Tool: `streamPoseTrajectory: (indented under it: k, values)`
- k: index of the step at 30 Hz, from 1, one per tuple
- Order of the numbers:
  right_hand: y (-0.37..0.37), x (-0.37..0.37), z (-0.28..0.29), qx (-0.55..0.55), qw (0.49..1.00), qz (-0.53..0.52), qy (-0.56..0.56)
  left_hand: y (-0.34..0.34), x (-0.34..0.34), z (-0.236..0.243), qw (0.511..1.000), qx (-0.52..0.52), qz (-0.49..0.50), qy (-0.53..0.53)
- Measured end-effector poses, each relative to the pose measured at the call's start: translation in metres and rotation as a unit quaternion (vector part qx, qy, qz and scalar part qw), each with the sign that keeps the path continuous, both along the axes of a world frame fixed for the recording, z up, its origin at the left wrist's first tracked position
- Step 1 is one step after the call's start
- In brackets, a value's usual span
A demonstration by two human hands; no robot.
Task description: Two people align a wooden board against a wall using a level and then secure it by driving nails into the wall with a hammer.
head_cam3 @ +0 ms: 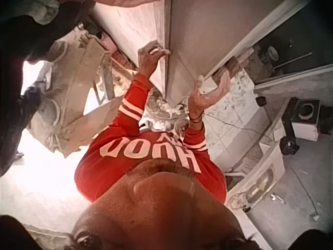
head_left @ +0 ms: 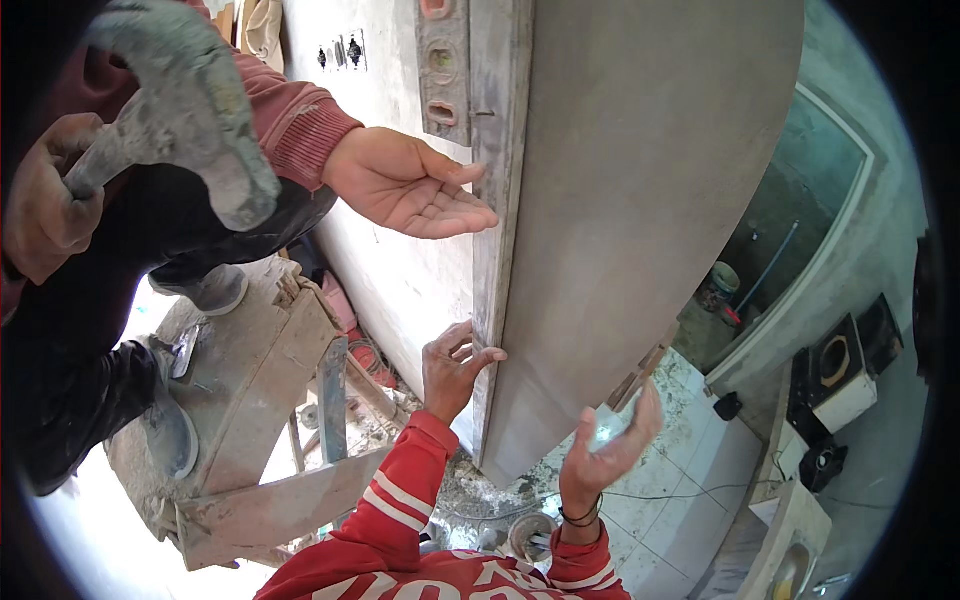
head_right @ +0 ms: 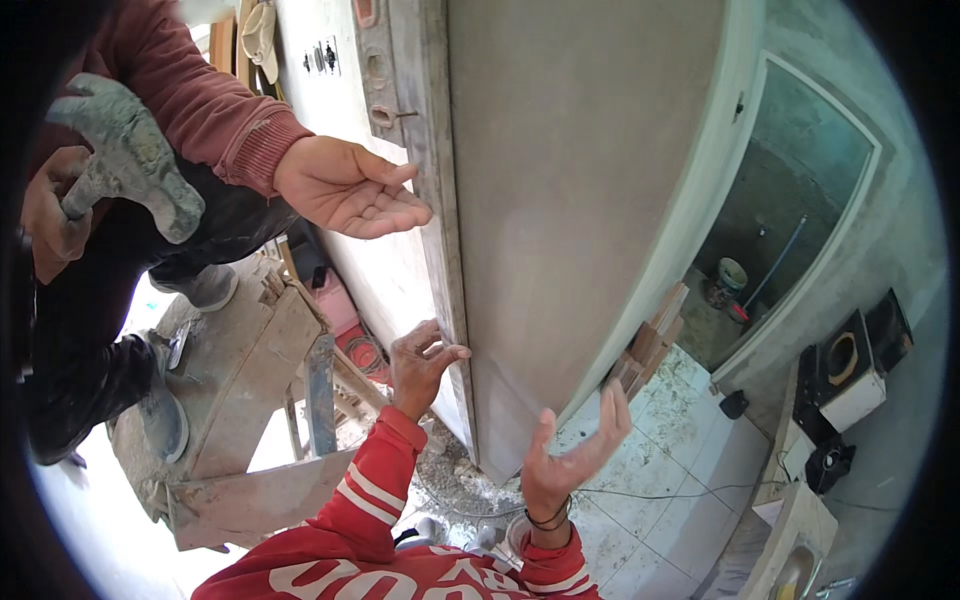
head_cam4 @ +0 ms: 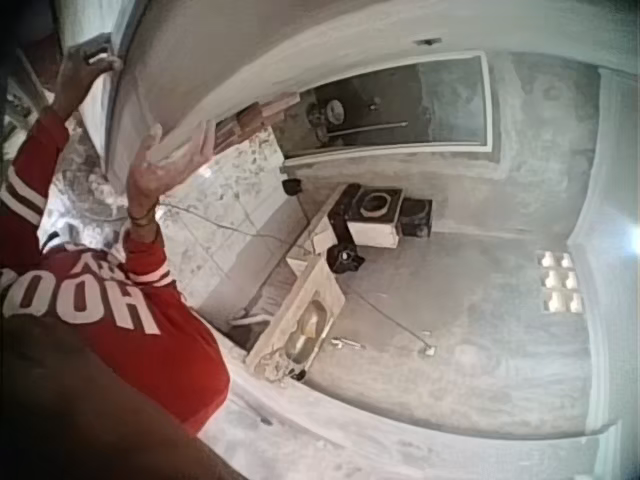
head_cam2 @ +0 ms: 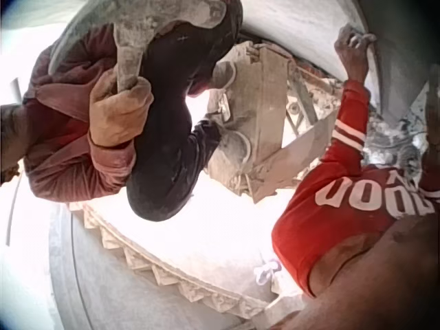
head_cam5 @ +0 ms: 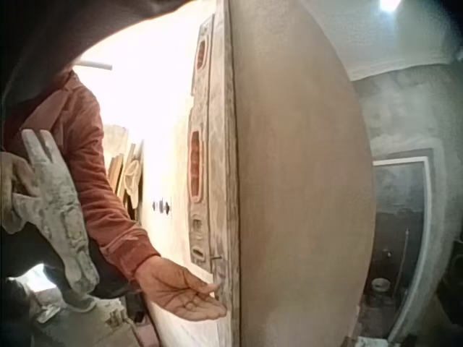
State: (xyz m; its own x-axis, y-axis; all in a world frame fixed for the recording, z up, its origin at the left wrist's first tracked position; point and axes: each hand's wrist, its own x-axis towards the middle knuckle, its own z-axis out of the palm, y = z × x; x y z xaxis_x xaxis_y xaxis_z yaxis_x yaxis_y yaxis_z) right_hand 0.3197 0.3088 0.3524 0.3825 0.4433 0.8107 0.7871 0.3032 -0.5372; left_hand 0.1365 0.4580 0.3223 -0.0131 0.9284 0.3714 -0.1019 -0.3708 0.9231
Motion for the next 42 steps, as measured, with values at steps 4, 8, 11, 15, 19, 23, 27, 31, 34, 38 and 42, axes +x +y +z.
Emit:
streamPoseTrajectory:
  k: [4, 8, 11, 15, 19, 23, 27, 31, 34, 38, 42]
  values:
    - [-0.014, -0.03, 0.041, 0.083, 0.987, 0.127, -0.056, 0.002, 0.007, -0.009, 1.0, 0.001, -0.007, -0.02]
    - [0.006, -0.087, 0.102, -0.009, 0.971, 0.239, -0.008, 0.011, -0.008, -0.01, 0.999, 0.042, -0.015, 0.002]
    - [0.004, -0.109, 0.14, 0.024, 0.954, 0.299, 0.018, 0.013, -0.013, -0.005, 0.981, 0.151, 0.057, 0.106]
    - [-0.004, -0.135, 0.187, -0.067, 0.898, 0.433, -0.036, 0.024, -0.008, -0.01, 0.992, 0.119, -0.041, 0.032]
    - [0.013, -0.216, 0.207, -0.013, 0.84, 0.541, 0.037, 0.138, -0.08, 0.277, 0.687, -0.411, -0.593, 0.09]
    - [0.06, -0.247, 0.23, 0.002, 0.775, 0.609, 0.169, 0.174, -0.053, 0.242, 0.716, -0.39, -0.573, 0.083]
    - [0.062, -0.269, 0.271, 0.061, 0.651, 0.685, 0.321, 0.116, -0.034, 0.126, 0.912, -0.116, -0.376, 0.116]
    - [0.071, -0.279, 0.282, 0.222, 0.517, 0.773, 0.293, 0.032, -0.026, -0.028, 0.97, 0.172, -0.115, 0.13]
    - [0.063, -0.273, 0.279, 0.222, 0.528, 0.776, 0.266, 0.03, -0.032, -0.028, 0.952, 0.249, -0.08, 0.158]
    - [0.028, -0.229, 0.293, 0.225, 0.532, 0.791, 0.201, 0.024, -0.044, -0.004, 0.951, 0.241, -0.103, 0.166]
    - [0.036, -0.169, 0.311, 0.213, 0.545, 0.794, 0.161, 0.022, -0.049, 0.006, 0.973, 0.164, -0.11, 0.121]
